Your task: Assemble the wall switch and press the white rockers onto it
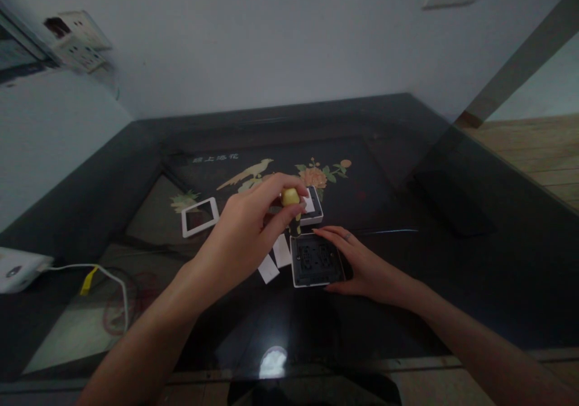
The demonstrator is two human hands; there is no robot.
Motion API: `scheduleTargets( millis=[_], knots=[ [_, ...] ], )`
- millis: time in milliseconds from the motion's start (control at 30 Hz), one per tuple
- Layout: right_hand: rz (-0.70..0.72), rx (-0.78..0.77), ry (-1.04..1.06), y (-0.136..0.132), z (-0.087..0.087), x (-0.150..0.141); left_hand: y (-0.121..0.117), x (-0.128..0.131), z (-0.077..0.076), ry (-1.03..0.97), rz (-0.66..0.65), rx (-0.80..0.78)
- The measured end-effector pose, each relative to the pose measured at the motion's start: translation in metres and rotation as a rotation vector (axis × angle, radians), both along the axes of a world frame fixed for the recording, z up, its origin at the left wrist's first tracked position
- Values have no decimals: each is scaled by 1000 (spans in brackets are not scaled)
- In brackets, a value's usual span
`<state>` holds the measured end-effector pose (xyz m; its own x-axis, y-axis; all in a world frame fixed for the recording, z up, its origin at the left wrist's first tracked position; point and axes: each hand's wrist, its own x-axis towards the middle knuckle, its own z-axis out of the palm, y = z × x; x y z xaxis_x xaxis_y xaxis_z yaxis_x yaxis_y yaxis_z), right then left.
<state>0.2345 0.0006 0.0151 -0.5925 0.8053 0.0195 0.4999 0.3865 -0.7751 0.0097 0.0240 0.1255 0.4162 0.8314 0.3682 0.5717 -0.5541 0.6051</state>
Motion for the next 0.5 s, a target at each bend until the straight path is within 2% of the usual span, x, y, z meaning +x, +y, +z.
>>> scheduleTargets(
  millis=[267,500],
  knots=[
    [2,7,3,0,0,0,0,0,2,15,-33,-3],
    [7,17,-4,1,0,1,-3,-10,15,104,-212,-76]
  ],
)
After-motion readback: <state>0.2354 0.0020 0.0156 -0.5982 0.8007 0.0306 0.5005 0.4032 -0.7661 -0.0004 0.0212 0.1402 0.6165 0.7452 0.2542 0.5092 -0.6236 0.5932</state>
